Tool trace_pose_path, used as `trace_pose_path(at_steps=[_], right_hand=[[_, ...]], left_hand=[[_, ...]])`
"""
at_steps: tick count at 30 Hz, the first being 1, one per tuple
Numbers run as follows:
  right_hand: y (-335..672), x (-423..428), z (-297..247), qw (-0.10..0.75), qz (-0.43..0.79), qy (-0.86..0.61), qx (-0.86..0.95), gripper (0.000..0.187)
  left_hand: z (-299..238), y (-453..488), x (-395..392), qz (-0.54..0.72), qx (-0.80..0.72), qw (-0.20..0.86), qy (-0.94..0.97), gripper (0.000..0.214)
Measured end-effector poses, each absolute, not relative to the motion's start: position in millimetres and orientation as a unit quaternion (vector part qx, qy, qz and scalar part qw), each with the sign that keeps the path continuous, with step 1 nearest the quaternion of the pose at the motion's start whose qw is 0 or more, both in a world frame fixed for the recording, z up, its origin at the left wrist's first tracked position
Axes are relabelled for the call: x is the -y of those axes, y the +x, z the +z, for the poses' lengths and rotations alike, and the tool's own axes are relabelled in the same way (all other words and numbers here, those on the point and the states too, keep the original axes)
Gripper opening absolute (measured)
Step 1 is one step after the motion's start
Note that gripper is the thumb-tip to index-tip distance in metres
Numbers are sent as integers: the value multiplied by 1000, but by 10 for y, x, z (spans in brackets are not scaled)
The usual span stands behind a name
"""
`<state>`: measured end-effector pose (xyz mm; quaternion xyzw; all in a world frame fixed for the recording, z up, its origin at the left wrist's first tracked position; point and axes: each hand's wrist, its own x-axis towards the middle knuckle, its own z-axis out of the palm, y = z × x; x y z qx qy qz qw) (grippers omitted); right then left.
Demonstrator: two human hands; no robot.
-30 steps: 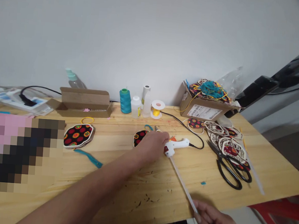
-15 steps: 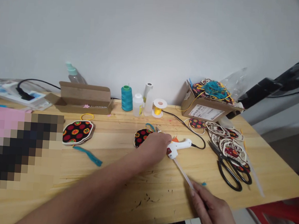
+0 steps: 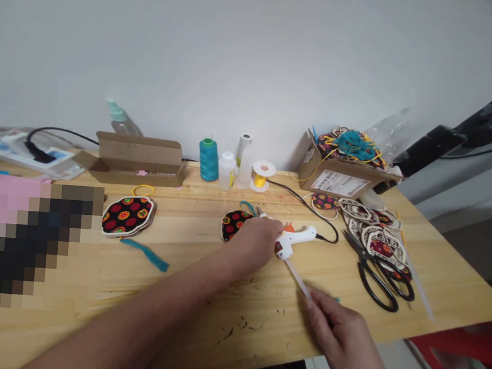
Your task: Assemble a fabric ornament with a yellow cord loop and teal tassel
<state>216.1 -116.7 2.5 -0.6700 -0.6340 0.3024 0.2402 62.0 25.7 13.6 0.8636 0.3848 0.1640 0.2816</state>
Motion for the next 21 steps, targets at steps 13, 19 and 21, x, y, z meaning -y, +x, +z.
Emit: trace_pose_path(at_steps=[13, 19, 21], right_hand=[[2446, 933, 218, 117, 111, -695, 701, 36], [2420, 441, 270, 84, -41, -526, 845, 46], [2364, 279, 258, 70, -26, -491, 868, 51]], left_hand=[[189, 535, -234, 223, -388, 283, 848, 22], [381, 333, -258, 345, -402, 323, 784, 25], [404, 216, -257, 401, -418, 373, 725, 25]])
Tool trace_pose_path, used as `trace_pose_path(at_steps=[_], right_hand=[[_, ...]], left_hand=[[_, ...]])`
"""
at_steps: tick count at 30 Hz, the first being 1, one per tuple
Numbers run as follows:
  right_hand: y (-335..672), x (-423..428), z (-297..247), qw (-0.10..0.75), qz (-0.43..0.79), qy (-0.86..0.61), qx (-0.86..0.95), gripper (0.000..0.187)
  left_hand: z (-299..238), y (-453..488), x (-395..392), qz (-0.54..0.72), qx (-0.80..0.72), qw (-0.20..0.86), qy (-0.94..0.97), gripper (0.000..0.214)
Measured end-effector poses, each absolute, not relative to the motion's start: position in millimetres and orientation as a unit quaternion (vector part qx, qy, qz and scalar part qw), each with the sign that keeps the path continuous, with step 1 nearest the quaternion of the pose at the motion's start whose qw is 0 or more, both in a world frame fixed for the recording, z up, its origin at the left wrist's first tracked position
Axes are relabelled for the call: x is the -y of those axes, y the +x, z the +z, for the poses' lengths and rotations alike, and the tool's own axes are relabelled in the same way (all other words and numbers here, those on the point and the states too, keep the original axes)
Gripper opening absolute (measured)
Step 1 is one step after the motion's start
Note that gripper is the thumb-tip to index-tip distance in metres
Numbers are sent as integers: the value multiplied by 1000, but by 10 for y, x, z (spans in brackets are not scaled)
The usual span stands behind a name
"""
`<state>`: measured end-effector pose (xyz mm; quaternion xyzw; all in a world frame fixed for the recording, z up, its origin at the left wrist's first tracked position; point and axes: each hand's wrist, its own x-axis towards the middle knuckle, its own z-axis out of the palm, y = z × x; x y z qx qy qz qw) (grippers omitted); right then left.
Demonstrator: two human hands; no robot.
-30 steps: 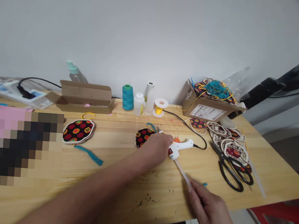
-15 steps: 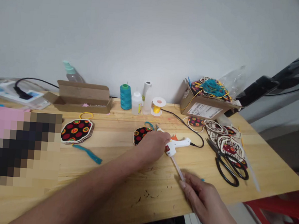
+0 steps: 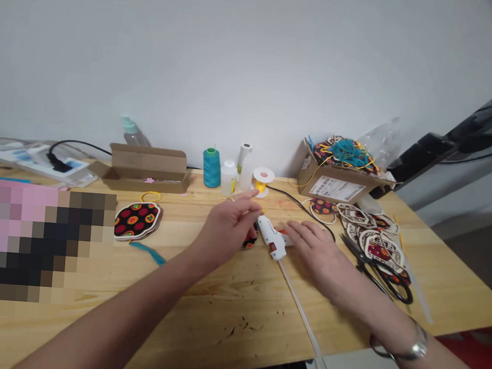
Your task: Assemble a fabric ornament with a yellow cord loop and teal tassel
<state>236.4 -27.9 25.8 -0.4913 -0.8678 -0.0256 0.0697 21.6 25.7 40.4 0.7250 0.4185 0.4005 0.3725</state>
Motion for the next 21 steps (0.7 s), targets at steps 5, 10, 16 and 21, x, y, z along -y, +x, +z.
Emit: trace_pose_path(at_steps=[5, 10, 16, 21], right_hand=[[2273, 3, 224, 70, 72, -445, 890, 55], [2247, -67, 246, 82, 116, -443, 885, 46], [2331, -118, 388, 98, 141, -439, 882, 42], [2557, -268, 621, 170, 215, -480, 833, 29]], left_hand=[[291, -105, -257, 450, -506, 507, 533, 21], [119, -227, -265, 462, -514, 555, 463, 22], [32, -195, -261, 477, -503, 555, 459, 21], [24, -202, -257, 470, -498, 555, 472, 20]])
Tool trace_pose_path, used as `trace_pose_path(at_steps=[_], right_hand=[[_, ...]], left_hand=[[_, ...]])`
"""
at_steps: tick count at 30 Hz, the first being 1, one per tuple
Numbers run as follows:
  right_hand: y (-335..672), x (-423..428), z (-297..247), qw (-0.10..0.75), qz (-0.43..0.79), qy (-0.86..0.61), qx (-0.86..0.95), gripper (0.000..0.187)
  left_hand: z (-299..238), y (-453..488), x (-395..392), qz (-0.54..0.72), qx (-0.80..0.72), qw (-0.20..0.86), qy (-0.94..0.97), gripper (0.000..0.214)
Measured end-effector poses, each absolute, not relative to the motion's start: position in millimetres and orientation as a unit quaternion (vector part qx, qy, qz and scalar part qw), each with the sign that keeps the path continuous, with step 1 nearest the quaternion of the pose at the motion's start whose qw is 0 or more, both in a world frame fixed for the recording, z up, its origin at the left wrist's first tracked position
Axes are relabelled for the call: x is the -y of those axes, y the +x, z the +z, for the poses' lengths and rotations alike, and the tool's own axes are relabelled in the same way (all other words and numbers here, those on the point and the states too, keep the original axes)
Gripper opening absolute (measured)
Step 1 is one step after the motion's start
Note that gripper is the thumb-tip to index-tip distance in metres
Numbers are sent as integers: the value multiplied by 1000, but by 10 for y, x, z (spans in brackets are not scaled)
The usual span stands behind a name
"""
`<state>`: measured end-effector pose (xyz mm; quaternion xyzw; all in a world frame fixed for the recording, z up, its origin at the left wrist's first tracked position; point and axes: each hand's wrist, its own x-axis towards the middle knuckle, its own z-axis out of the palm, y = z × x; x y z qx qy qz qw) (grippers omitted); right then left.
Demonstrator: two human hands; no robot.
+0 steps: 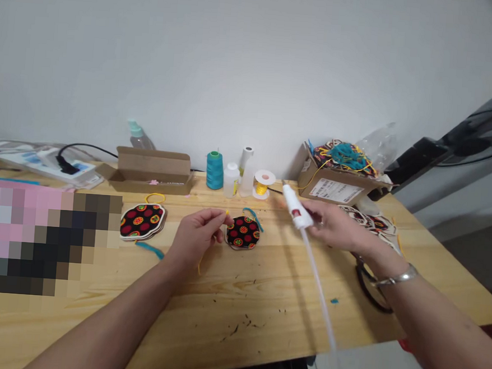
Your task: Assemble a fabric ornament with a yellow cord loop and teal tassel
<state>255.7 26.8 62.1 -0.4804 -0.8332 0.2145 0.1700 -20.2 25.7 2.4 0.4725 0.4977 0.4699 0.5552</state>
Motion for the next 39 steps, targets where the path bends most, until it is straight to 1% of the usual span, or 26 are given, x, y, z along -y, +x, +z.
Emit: trace_pose_path(at_steps=[2, 3, 5, 8, 10, 11, 12, 15, 19, 21, 23, 26, 32, 35, 39], right_hand=[[2668, -328, 704, 233, 277, -501, 786, 21], [2723, -352, 741, 272, 308, -511, 755, 21], [2820, -383, 803, 359, 352, -521, 690, 24], [2908, -373, 870, 491, 397, -467, 619, 31], [2912, -329, 896, 547, 410, -434, 586, 32], [2896, -300, 903, 557, 414, -433, 576, 31], [2869, -272, 902, 557, 416, -438, 570, 29], [2732, -214, 851, 523, 443, -447, 575, 27], [2487, -217, 670, 464, 502, -431, 589, 35], [2376, -217, 564, 420, 530, -430, 598, 35], [2290, -200, 476, 374, 525, -447, 621, 30], [2205, -157, 396, 322, 508, -475, 643, 29], [2119, -96, 299, 313, 519, -495, 623, 30], [2102, -67, 236, 291, 545, -500, 607, 30], [2085, -49, 206, 294, 522, -481, 640, 21]], left_hand=[[22, -197, -251, 466, -497, 553, 479, 20], [21, -192, -246, 464, -497, 552, 482, 20], [20, -180, -233, 460, -496, 552, 488, 20], [21, -158, -210, 450, -495, 554, 495, 22], [23, -145, -196, 443, -496, 559, 495, 22], [25, -140, -191, 439, -496, 563, 494, 22], [27, -136, -186, 436, -495, 567, 493, 22], [30, -126, -179, 429, -491, 580, 489, 22], [18, -118, -176, 425, -490, 595, 474, 22], [6, -118, -177, 422, -490, 604, 466, 22], [-6, -119, -180, 420, -490, 611, 460, 22], [-14, -122, -190, 417, -490, 616, 454, 22], [6, -106, -206, 409, -484, 641, 433, 21], [1, -100, -214, 414, -481, 657, 406, 19], [-7, -111, -226, 426, -482, 654, 397, 18]])
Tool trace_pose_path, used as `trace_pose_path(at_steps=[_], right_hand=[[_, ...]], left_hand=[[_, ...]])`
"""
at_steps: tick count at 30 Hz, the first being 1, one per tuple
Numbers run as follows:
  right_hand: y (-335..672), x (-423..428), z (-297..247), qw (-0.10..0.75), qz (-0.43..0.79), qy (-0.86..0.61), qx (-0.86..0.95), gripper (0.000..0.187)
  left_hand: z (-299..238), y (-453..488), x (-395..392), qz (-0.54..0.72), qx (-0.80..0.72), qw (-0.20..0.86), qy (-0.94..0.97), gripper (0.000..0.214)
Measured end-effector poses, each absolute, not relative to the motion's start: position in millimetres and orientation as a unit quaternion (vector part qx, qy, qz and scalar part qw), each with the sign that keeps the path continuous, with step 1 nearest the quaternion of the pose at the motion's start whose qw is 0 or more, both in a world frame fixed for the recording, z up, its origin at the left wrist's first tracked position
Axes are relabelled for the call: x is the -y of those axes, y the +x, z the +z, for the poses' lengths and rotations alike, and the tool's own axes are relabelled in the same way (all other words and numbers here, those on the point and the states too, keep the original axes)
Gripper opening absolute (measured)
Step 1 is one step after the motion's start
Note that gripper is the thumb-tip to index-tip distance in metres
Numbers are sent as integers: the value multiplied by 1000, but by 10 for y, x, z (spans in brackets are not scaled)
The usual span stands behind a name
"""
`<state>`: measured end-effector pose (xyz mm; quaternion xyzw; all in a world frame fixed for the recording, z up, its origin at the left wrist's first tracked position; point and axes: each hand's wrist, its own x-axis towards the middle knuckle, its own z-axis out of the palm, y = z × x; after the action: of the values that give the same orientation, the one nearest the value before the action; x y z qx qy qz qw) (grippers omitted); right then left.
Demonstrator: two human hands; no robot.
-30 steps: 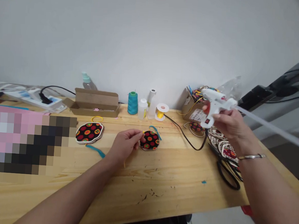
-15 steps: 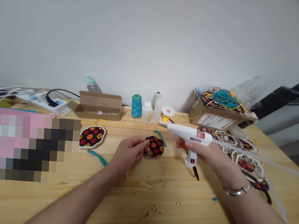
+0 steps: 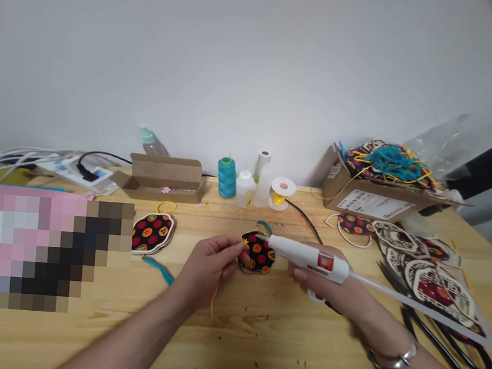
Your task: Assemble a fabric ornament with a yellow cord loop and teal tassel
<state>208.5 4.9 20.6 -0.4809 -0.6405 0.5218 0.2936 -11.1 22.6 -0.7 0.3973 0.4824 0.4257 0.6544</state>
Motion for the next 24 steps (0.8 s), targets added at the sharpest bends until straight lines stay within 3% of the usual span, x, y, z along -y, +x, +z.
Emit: trace_pose_path(at_steps=[3, 9, 17, 24], right_hand=[[2069, -50, 229, 298, 458, -471, 693, 15], [2036, -39, 273, 268, 344, -460, 774, 20], [2011, -3, 245, 280, 323, -448, 785, 21], [1988, -5, 252, 272, 301, -466, 786, 24]], left_hand=[[6, -114, -225, 437, -497, 637, 395, 17], [36, -84, -180, 420, -527, 606, 423, 17], [109, -68, -163, 415, -553, 558, 459, 15], [56, -82, -155, 418, -524, 583, 459, 16]])
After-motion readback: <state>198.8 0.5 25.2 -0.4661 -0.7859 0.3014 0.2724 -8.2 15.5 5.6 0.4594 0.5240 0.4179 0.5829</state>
